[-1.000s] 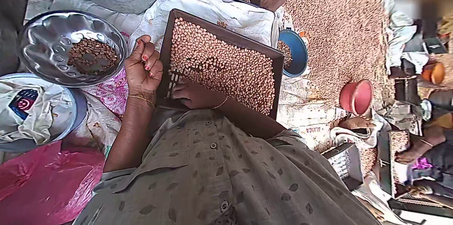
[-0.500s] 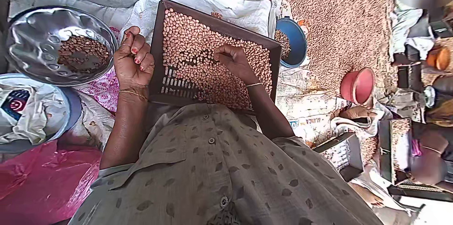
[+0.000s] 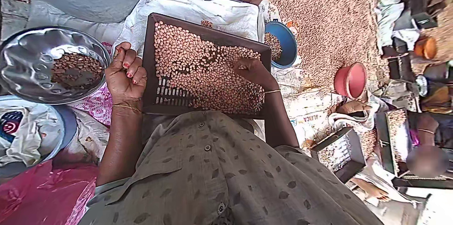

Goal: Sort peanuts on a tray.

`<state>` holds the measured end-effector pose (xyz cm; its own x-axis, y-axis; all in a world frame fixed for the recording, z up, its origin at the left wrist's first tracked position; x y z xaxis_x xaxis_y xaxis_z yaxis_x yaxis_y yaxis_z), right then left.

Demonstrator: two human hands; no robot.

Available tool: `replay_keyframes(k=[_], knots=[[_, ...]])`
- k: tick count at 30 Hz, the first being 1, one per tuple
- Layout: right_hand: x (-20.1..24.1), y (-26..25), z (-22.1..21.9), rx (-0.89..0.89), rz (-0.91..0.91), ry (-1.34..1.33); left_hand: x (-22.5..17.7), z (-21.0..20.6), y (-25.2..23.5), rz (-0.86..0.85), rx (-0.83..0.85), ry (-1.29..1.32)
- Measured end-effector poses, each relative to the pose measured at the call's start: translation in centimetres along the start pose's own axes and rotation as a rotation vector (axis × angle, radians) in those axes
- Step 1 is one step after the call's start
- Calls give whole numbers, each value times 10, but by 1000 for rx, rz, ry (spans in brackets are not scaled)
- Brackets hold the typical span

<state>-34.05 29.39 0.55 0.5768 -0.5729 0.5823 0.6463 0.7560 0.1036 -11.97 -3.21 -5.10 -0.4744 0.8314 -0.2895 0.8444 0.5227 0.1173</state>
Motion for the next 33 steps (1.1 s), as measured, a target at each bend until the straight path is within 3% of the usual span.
replay_keyframes(k=[2, 5, 8, 11, 13, 15, 20, 23, 27, 30, 33], knots=[[11, 19, 4, 56, -28, -108, 0, 0, 0, 1, -8, 4], [33, 19, -22, -62, 157, -118, 0, 1, -1, -1, -15, -14], [79, -6, -83, -224, 315, -63, 1, 4, 3, -17, -8, -67], [122, -28, -151, -132, 478, 83, 1, 4, 3, -29, -6, -72], [129, -35, -187, -94, 570, 261, 1, 0, 0, -21, -21, -35], [116, -44, -203, -200, 637, 339, 1, 2, 0, -17, -4, -38], [85, -51, -157, -289, 337, 598, 3, 4, 12, -43, 11, -181], [49, -46, -128, -429, 210, 634, 2, -4, 2, -27, -44, -98], [26, -39, -88, -525, -30, 669, 2, -4, 2, -7, 22, -155], [37, -41, -62, -501, -212, 550, 2, -6, 4, 32, 110, -303], [60, -54, -61, -465, -106, 294, 3, -6, 5, 35, 138, -410]])
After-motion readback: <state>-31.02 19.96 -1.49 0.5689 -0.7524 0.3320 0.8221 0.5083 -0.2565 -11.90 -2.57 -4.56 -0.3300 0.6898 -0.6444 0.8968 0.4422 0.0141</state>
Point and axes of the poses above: each hand's wrist, its own y-axis away from the middle knuckle, its own z-axis out of the back of the hand, x = y × z, the point moved 1 cm from there along -y, towards the middle knuckle, and after that the axes turned 5 degrees about -x, right-handed, at the moved point
